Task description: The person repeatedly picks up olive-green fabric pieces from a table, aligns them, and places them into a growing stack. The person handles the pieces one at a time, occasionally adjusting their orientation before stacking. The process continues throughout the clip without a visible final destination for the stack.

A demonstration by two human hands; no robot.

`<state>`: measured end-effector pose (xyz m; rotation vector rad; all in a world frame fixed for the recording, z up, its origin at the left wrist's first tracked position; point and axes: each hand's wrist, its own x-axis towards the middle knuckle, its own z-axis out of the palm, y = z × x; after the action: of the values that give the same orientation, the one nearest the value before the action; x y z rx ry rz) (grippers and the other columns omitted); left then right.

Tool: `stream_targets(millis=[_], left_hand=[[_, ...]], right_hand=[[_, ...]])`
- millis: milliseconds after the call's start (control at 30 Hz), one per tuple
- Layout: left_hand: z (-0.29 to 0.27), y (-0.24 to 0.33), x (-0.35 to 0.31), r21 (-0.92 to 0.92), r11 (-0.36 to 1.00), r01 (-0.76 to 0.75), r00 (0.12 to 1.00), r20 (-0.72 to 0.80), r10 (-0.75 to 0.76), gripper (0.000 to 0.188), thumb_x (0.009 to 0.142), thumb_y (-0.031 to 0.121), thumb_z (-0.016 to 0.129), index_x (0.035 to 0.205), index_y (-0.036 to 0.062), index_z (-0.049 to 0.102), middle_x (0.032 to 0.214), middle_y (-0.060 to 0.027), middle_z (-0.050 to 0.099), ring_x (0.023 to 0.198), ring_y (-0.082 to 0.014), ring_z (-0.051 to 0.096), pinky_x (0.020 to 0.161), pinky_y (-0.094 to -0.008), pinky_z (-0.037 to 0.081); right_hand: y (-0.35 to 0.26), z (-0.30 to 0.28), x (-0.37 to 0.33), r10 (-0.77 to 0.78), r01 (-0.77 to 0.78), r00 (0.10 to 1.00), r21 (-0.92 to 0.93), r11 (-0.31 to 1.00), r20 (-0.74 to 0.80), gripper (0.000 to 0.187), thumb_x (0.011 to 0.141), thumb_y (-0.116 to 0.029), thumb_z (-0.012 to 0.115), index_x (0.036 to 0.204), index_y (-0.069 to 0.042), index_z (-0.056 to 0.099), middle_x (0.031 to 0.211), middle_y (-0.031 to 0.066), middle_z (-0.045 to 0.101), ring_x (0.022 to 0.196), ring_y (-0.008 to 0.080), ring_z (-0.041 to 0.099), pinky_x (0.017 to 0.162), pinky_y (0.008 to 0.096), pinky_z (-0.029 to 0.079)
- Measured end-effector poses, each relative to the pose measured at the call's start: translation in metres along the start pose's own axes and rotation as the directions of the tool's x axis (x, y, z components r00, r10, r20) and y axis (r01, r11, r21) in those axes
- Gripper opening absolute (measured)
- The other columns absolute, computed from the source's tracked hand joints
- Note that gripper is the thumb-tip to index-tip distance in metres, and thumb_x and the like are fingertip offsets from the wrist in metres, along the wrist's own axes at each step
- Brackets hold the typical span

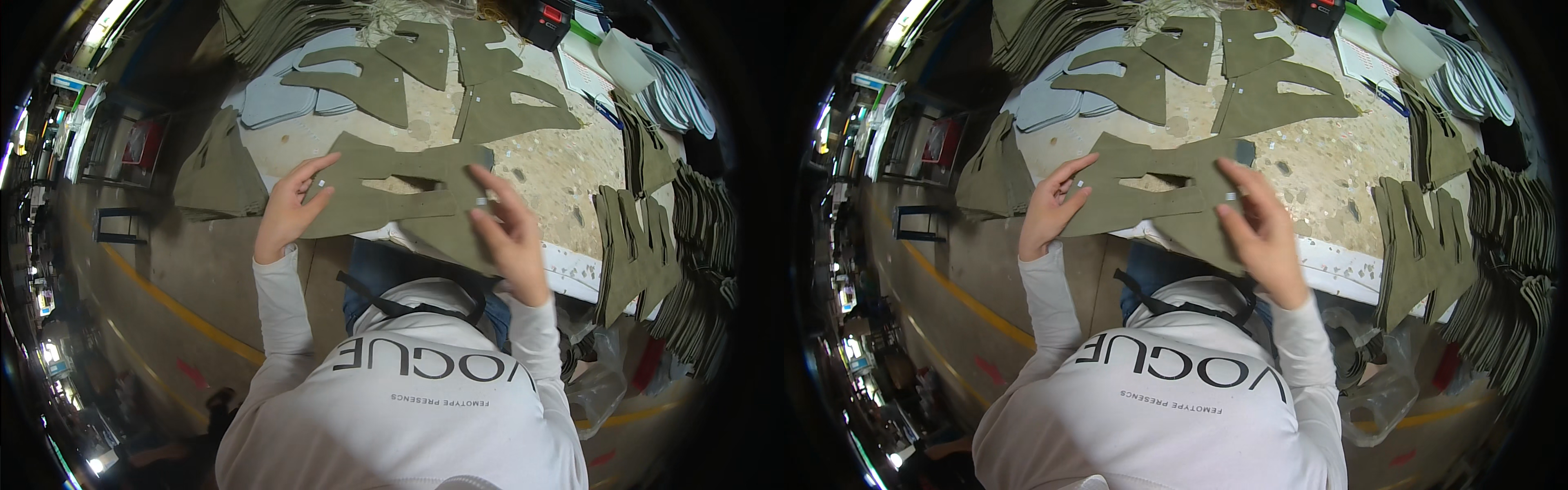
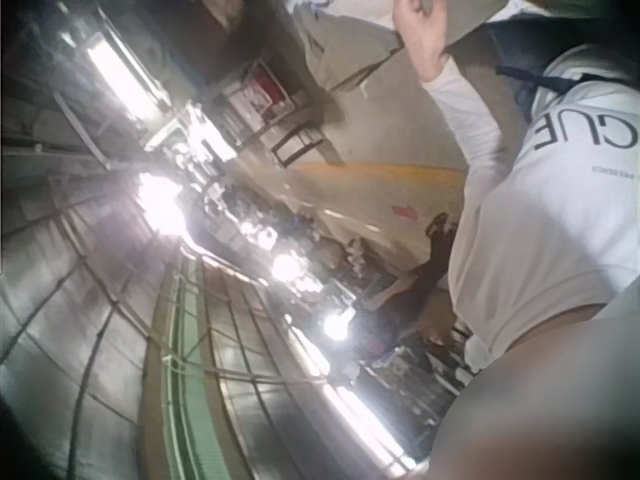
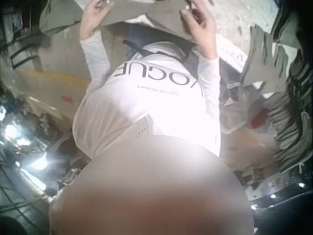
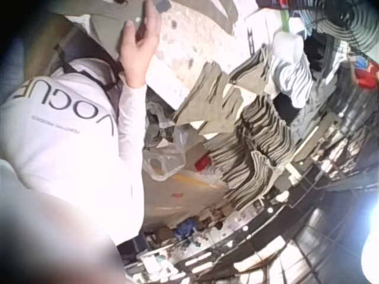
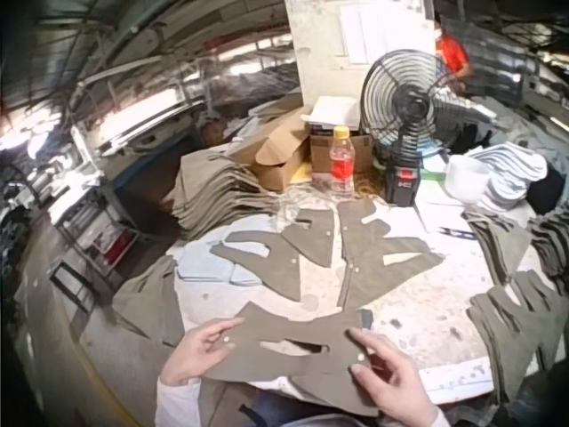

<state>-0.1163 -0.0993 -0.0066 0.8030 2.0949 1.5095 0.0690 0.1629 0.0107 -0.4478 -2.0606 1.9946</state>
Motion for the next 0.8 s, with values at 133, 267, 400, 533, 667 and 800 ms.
stream_targets(millis=[133, 267, 400, 533, 667, 800], left_hand=[[0.013, 0.001, 0.002, -0.075, 0.997, -0.003, 0.999, 0.037, 0.005, 0.049, 0.090, -0.007, 0.056, 0.139, -0.0003, 0.052, 0.138, -0.0082, 0.054, 0.126, -0.0141, 0.050, 0.105, -0.0263, 0.037], [0.028, 0.004, -0.002, -0.069, 0.997, 0.025, 1.000, 0.004, -0.024, 0.046, 0.092, -0.007, 0.052, 0.138, -0.0003, 0.053, 0.137, -0.0078, 0.056, 0.117, -0.0125, 0.057, 0.096, -0.0243, 0.044], [0.029, 0.007, -0.006, -0.036, 0.991, 0.128, 0.978, -0.160, -0.132, 0.042, 0.092, -0.007, 0.049, 0.133, -0.0001, 0.057, 0.124, -0.0063, 0.064, 0.093, -0.0092, 0.063, 0.079, -0.0207, 0.048], [0.026, 0.005, -0.010, -0.078, 0.991, 0.111, 0.970, -0.210, -0.126, 0.038, 0.090, -0.007, 0.048, 0.124, 0.0010, 0.064, 0.108, -0.0036, 0.071, 0.078, -0.0042, 0.062, 0.068, -0.0197, 0.047], [0.023, -0.001, -0.014, -0.076, 0.990, 0.119, 0.964, -0.229, -0.134, 0.035, 0.090, -0.006, 0.048, 0.120, 0.0005, 0.066, 0.105, -0.0034, 0.071, 0.078, -0.0025, 0.061, 0.067, -0.0185, 0.046], [0.019, -0.005, -0.012, -0.108, 0.973, 0.205, 0.963, -0.154, -0.220, 0.032, 0.091, -0.006, 0.049, 0.118, 0.0001, 0.066, 0.100, -0.0031, 0.070, 0.079, -0.0028, 0.060, 0.067, -0.0179, 0.046]], right_hand=[[-0.051, -0.053, -0.021, -0.070, 0.072, 0.995, 0.034, 0.997, -0.077, 0.055, 0.088, -0.005, 0.062, 0.141, 0.003, 0.049, 0.143, 0.0139, 0.052, 0.119, 0.0159, 0.054, 0.101, 0.0277, 0.041], [-0.082, -0.071, -0.034, -0.198, 0.207, 0.948, 0.012, 0.978, -0.251, 0.062, 0.087, -0.016, 0.060, 0.139, 0.013, 0.045, 0.142, 0.0237, 0.050, 0.131, 0.0263, 0.050, 0.113, 0.0355, 0.033], [-0.090, -0.057, -0.027, -0.173, 0.178, 0.982, 0.077, 0.981, -0.071, 0.062, 0.086, -0.013, 0.060, 0.140, 0.013, 0.044, 0.143, 0.0252, 0.049, 0.131, 0.0259, 0.050, 0.112, 0.0345, 0.032], [-0.081, -0.035, -0.020, -0.181, 0.184, 0.983, 0.224, 0.957, -0.036, 0.062, 0.084, -0.008, 0.062, 0.139, 0.014, 0.044, 0.142, 0.0252, 0.049, 0.127, 0.0239, 0.052, 0.109, 0.0328, 0.037], [-0.051, -0.025, -0.006, -0.153, 0.141, 0.987, 0.199, 0.970, 0.049, 0.056, 0.087, -0.001, 0.061, 0.141, 0.005, 0.047, 0.146, 0.0166, 0.049, 0.122, 0.0187, 0.056, 0.105, 0.0319, 0.041], [-0.006, -0.021, 0.009, 0.046, -0.047, 0.993, 0.004, 0.999, 0.105, 0.054, 0.087, 0.004, 0.059, 0.140, -0.004, 0.052, 0.126, 0.0072, 0.060, 0.098, 0.0101, 0.058, 0.089, 0.0237, 0.045]])
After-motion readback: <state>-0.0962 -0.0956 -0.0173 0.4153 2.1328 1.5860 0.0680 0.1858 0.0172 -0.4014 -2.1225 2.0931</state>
